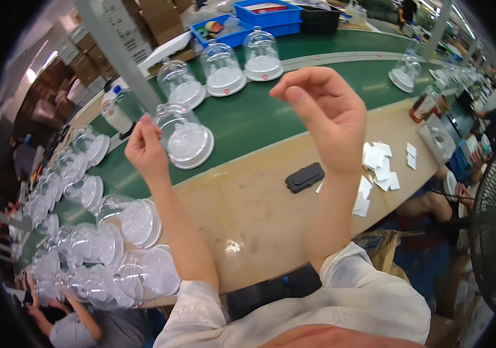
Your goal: Assembling decorative light fixtures by attaching battery covers and testing the LED lights on a production line.
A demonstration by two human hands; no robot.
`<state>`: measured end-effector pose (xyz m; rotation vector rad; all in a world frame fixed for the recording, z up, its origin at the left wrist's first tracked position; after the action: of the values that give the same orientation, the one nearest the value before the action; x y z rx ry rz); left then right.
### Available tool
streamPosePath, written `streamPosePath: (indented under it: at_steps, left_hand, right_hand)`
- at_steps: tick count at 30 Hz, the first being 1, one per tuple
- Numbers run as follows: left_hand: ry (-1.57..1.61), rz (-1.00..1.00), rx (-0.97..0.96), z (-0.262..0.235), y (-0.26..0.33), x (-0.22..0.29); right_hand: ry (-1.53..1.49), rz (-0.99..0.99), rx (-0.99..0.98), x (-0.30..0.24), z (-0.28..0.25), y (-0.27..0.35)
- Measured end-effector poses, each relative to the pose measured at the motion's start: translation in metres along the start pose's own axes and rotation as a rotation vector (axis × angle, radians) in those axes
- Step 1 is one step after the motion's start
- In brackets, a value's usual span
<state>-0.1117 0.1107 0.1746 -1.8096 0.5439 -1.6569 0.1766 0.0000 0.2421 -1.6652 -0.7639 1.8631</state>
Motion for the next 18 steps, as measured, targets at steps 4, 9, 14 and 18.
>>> streamPosePath:
  at_steps: [4,9,14,18]
  left_hand:
    - [-0.010,-0.059,-0.123,0.014,0.002,0.007]
    - [0.137,-0.160,-0.284,0.031,0.007,0.026]
    - [0.213,-0.145,-0.491,0.049,0.019,0.057]
    - [0.223,-0.106,-0.654,0.061,0.026,0.075]
  right_hand:
    - [0.050,0.014,-0.054,-0.003,-0.003,0.003]
    - [0.219,0.124,-0.388,-0.003,0.016,0.006]
    - [0.213,0.312,-0.543,0.015,0.031,0.011]
    - [0.255,0.385,-0.665,0.026,0.039,0.015]
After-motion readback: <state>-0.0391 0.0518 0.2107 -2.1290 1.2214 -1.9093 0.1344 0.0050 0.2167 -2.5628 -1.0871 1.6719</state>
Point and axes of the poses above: each hand's wrist, its own y-axis away from the middle knuckle, its own z-axis out of the palm, x = y × z, the point moved 5 cm from there along -y, towards the middle knuckle, and after that the axes turned 10 degrees about -x, right-handed, at the moved point
